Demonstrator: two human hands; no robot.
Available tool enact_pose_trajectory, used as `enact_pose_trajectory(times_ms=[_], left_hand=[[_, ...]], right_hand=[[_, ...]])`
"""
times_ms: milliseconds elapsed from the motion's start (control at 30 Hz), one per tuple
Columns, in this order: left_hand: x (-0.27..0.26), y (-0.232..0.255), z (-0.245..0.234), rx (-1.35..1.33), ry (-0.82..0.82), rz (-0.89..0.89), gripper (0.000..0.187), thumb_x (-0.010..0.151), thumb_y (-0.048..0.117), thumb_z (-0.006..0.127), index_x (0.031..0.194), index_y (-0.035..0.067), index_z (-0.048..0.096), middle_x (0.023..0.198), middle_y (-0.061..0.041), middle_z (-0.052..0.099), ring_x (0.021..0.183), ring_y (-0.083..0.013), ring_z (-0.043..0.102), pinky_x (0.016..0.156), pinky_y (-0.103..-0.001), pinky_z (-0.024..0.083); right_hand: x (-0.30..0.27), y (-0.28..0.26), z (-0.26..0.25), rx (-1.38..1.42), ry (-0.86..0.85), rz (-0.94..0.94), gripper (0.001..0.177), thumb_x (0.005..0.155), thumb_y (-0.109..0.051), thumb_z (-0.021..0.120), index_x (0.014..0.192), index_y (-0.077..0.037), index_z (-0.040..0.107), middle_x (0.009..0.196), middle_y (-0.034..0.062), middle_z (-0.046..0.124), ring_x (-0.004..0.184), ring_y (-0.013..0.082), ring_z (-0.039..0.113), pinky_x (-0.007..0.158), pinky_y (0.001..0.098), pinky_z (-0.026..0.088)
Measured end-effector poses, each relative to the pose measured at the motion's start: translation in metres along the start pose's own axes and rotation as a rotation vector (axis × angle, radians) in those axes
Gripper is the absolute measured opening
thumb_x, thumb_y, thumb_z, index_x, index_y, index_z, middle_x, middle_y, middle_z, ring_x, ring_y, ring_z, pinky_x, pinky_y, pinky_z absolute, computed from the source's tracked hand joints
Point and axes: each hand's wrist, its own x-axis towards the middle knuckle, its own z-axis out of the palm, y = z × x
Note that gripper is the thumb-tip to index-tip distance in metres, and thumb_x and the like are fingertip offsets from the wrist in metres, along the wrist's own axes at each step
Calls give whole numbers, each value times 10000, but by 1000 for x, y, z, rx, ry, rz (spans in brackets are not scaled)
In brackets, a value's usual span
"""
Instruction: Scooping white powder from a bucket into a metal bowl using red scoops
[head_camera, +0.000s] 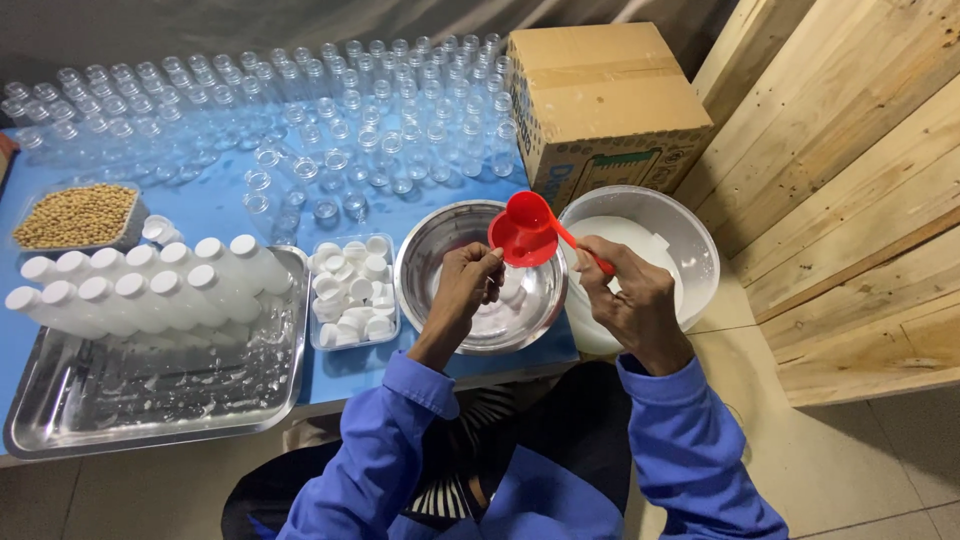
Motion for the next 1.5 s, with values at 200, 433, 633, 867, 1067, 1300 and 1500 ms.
enact_pose_trajectory(times_ms=[200, 433, 633, 867, 1067, 1300, 1500], left_hand=[[-3, 9, 2, 20, 6, -3, 278, 934, 229, 695, 778, 6, 638, 557, -121, 567, 386, -159, 543, 362, -221, 376], [2, 0, 0, 34, 1, -5, 280, 924, 235, 699, 770, 9, 640, 557, -127, 573, 389, -156, 550, 364, -220, 381], [1, 2, 0, 43, 5, -30, 277, 924, 250, 697, 782, 19, 642, 565, -114, 567, 403, -152, 555, 380, -213, 385], [-2, 7, 3, 57, 9, -41, 277, 930, 259, 696, 779, 35, 635, 569, -99, 566, 409, -146, 558, 385, -210, 384], [-1, 3, 1, 58, 20, -48, 268, 932, 253, 694, 783, 39, 634, 571, -94, 568, 406, -141, 553, 383, -209, 379], [0, 3, 0, 49, 28, -50, 264, 928, 234, 691, 771, 30, 631, 569, -99, 561, 402, -143, 541, 379, -209, 371], [-5, 9, 3, 48, 34, -35, 279, 923, 233, 701, 745, 29, 632, 548, -112, 557, 387, -152, 542, 365, -216, 378]], right_hand=[[-11, 3, -19, -20, 217, 251, 141, 1055, -29, 613, 1110, -5, 740, 722, 119, 726, 650, 235, 724, 645, 345, 584], [-67, 95, -6, -142, 219, 446, 133, 990, -13, 571, 1005, 21, 699, 655, 139, 689, 600, 250, 708, 575, 375, 562], [-94, 133, 14, -162, 100, 758, 132, 934, -146, 599, 896, -74, 703, 584, 55, 676, 608, 231, 722, 630, 383, 580], [-102, 146, 18, -164, 40, 809, 173, 968, -176, 594, 936, -52, 711, 620, 64, 703, 605, 211, 724, 651, 360, 588], [-101, 147, 19, -123, 54, 785, 159, 965, -140, 596, 935, -28, 703, 626, 103, 703, 562, 215, 708, 577, 338, 575], [-72, 113, -3, 78, 193, 744, 219, 979, -88, 518, 914, 40, 684, 692, 213, 702, 546, 237, 698, 511, 323, 584], [-34, 85, -27, 175, 261, 642, 218, 1056, -76, 549, 950, 73, 667, 731, 233, 698, 567, 236, 698, 506, 325, 589]])
